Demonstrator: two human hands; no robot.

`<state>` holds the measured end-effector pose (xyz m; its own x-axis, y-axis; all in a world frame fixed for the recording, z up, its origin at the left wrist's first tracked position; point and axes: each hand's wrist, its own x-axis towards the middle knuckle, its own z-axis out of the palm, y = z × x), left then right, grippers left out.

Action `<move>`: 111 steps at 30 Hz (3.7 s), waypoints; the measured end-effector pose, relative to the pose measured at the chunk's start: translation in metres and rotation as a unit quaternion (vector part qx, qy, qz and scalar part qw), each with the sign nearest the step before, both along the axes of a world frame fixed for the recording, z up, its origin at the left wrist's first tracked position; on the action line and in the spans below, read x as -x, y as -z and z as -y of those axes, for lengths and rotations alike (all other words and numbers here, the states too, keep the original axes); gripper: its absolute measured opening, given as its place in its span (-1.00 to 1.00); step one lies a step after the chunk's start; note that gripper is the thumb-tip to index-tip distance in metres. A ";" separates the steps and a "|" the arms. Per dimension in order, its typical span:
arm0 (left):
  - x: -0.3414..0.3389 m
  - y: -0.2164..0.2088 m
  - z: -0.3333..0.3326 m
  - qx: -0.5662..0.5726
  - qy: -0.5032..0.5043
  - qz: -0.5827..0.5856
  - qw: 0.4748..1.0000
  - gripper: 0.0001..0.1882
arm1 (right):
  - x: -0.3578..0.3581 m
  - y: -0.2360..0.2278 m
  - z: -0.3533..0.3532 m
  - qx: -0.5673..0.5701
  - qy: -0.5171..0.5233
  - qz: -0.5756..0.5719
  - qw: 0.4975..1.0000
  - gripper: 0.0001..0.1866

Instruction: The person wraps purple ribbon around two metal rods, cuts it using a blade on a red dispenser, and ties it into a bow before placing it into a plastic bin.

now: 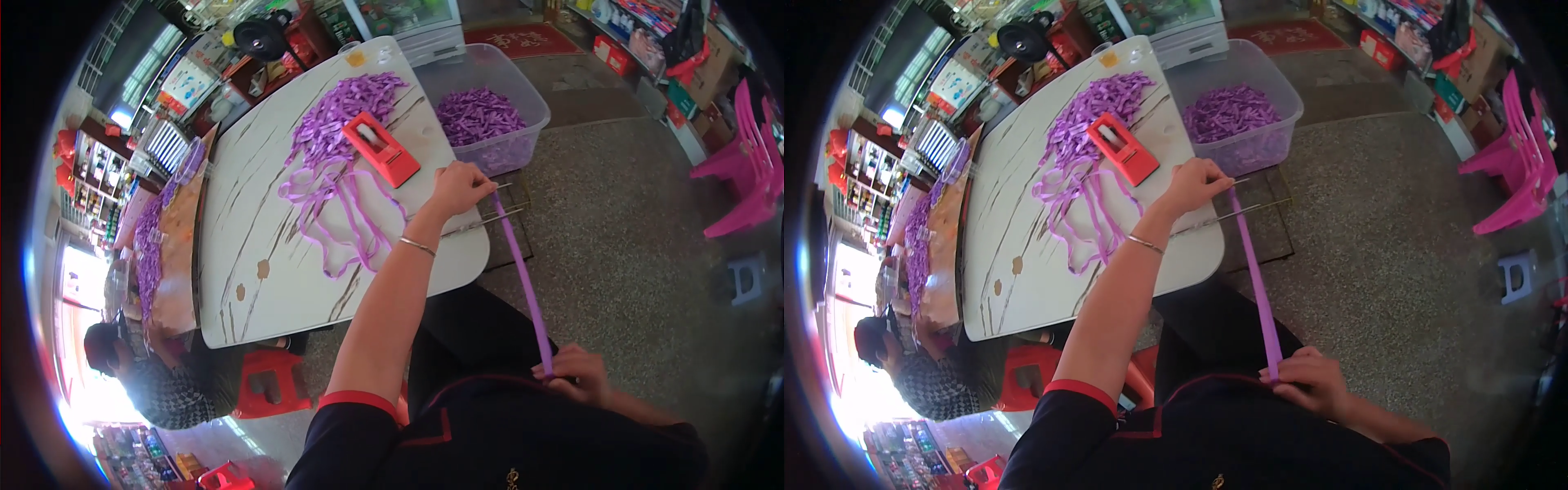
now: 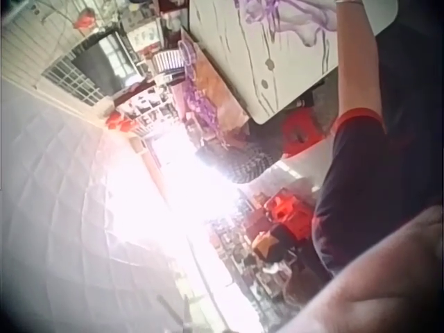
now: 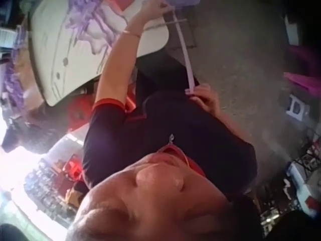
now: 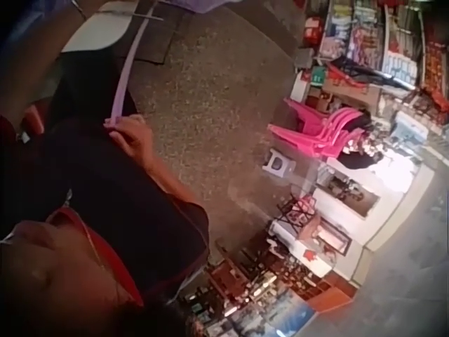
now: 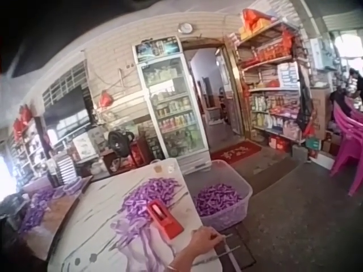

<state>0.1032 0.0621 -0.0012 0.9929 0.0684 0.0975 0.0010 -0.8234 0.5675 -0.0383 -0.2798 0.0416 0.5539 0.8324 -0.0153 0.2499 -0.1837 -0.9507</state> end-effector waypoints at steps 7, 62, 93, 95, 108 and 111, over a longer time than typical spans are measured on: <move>0.000 0.000 -0.001 -0.003 0.011 -0.009 1.000 -0.78 | -0.081 -0.080 -0.043 -0.178 -0.092 0.235 0.951 -0.80; 0.001 0.004 -0.004 0.134 -0.022 0.150 0.979 -0.85 | -0.231 -0.001 -0.203 -0.099 0.095 -0.136 0.981 -0.71; 0.003 -0.005 0.000 -0.025 0.037 -0.023 0.999 -0.76 | -0.126 0.081 -0.150 -0.141 0.257 -0.379 0.878 -0.92; 0.003 -0.005 -0.001 -0.019 0.039 -0.032 0.999 -0.75 | -0.131 0.087 -0.148 -0.122 0.240 -0.389 0.881 -0.90; 0.099 -0.039 0.055 0.503 -0.104 -0.148 0.845 -0.73 | -0.139 0.067 -0.137 -0.045 0.157 -0.337 0.927 -0.81; 0.105 -0.027 0.063 0.676 -0.103 -0.209 0.699 -0.76 | -0.141 0.063 -0.136 -0.039 0.140 -0.330 0.933 -0.81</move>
<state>-0.0021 -0.0012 0.0259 0.8708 -0.0373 -0.4902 0.4394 0.5062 0.7421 0.1025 -0.1438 -0.0215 0.6413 0.6687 -0.3764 -0.4427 -0.0782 -0.8932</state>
